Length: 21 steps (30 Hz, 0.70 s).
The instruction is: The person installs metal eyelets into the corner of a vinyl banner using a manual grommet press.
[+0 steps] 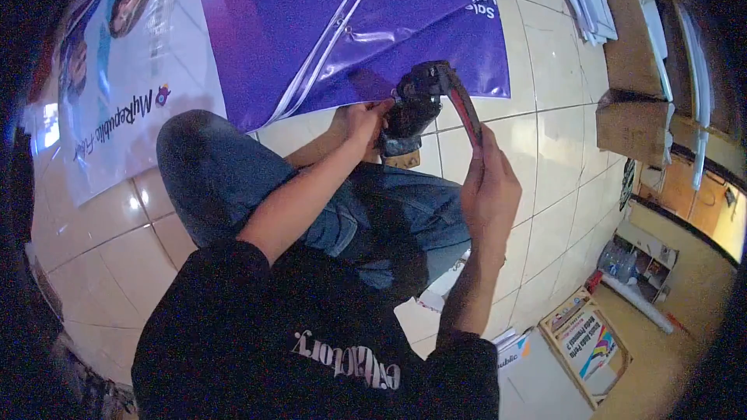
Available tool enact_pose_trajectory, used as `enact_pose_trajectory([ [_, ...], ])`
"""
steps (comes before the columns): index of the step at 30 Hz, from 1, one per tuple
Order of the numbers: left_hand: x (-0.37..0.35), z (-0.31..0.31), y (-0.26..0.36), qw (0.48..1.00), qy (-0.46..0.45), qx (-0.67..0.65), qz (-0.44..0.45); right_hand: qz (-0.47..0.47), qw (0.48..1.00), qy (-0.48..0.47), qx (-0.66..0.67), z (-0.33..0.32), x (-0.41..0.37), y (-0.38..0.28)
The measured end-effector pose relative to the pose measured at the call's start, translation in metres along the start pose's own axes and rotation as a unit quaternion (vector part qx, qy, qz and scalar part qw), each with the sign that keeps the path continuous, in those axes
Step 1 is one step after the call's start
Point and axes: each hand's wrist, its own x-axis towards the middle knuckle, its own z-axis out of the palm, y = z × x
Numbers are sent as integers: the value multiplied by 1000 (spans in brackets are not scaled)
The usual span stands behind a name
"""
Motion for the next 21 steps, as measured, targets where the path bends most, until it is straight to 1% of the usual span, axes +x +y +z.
enact_pose_trajectory([
  [1,-9,1,11,1000,4,0,-3,0,1000,-5,0,6,-3,5],
  [3,-24,5,32,989,37,136,49,-42,997,56,41,21,-9,14],
  [4,-19,4,25,988,34,141,51,-55,994,82,56,30,-11,19],
  [6,-10,6,12,996,39,64,41,-39,992,92,73,39,-13,21],
  [7,-9,7,10,996,36,65,42,-28,991,98,89,42,-14,21],
  [9,-8,4,10,999,17,26,-26,-29,989,108,98,45,-16,25],
  [13,-7,5,12,997,22,67,-15,-24,985,117,127,51,-18,29],
  [15,-9,8,13,999,38,30,24,-25,984,122,129,56,-20,32],
  [16,-12,9,16,999,37,30,22,-15,981,123,150,61,-21,33],
  [18,-16,9,22,990,54,124,39,-3,978,123,170,70,-24,35],
  [19,-16,8,21,990,55,124,38,3,976,129,174,74,-25,36],
  [21,-15,7,18,995,40,79,53,10,975,133,179,79,-27,38],
])
